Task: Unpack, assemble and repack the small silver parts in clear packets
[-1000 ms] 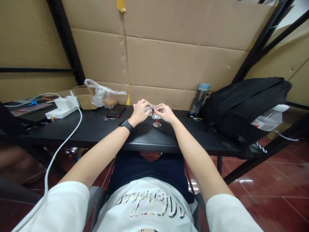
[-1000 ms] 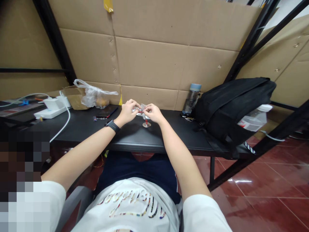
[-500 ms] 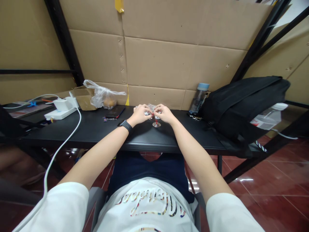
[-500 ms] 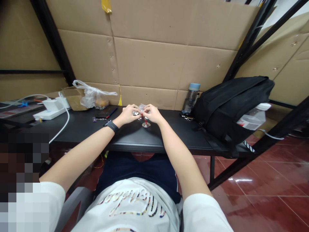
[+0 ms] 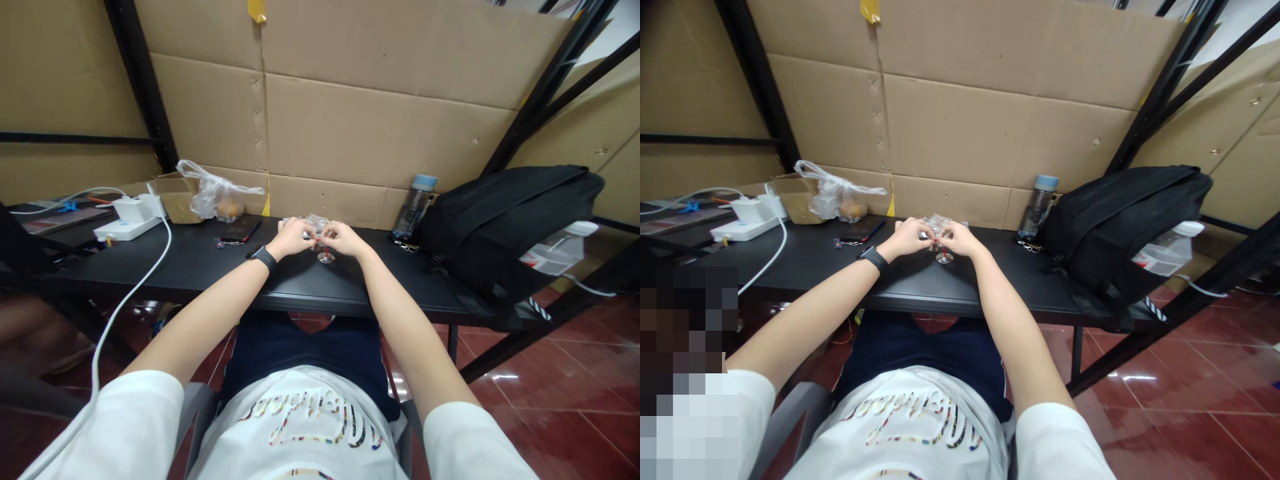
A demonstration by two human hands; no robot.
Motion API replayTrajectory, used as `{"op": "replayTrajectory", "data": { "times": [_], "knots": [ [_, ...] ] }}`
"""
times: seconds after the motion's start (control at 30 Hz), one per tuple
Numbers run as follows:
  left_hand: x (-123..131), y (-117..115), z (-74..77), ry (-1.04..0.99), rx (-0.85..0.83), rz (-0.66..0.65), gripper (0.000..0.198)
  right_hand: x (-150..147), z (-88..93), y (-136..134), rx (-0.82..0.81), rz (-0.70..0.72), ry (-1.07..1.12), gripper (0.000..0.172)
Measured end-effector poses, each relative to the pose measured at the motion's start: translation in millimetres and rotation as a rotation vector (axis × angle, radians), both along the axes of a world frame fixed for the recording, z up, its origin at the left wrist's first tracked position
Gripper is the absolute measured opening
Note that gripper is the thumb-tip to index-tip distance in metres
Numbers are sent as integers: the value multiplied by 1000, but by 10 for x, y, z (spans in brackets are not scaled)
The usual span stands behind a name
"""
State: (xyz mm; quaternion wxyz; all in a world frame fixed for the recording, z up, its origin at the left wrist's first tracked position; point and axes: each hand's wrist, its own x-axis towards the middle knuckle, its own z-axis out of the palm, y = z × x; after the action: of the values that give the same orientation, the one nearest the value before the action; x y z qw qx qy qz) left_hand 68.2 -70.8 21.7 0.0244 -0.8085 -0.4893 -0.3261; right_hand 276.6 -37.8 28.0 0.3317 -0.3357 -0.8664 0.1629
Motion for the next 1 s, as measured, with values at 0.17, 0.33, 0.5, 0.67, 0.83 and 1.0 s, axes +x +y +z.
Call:
{"op": "replayTrajectory", "data": {
  "times": [0.17,0.33,0.5,0.67,0.83,1.0],
  "knots": [
    [-24,43,-26,15,-37,42,9,155,8,5,-234,102,-248,33],
    [-29,65,-23,-18,-40,68,9,174,-8,48,-285,156,-232,22],
    [-35,54,9,-131,-93,49,11,155,-23,109,-209,40,115,25],
    [-45,123,-9,-394,-148,26,17,101,15,42,-216,-46,434,34],
    [-41,218,-76,-546,-158,-62,23,-25,-24,5,-272,-23,473,36],
    [-32,232,-100,-538,-146,-85,20,-112,-90,1,-401,-11,532,35]
  ]
}}
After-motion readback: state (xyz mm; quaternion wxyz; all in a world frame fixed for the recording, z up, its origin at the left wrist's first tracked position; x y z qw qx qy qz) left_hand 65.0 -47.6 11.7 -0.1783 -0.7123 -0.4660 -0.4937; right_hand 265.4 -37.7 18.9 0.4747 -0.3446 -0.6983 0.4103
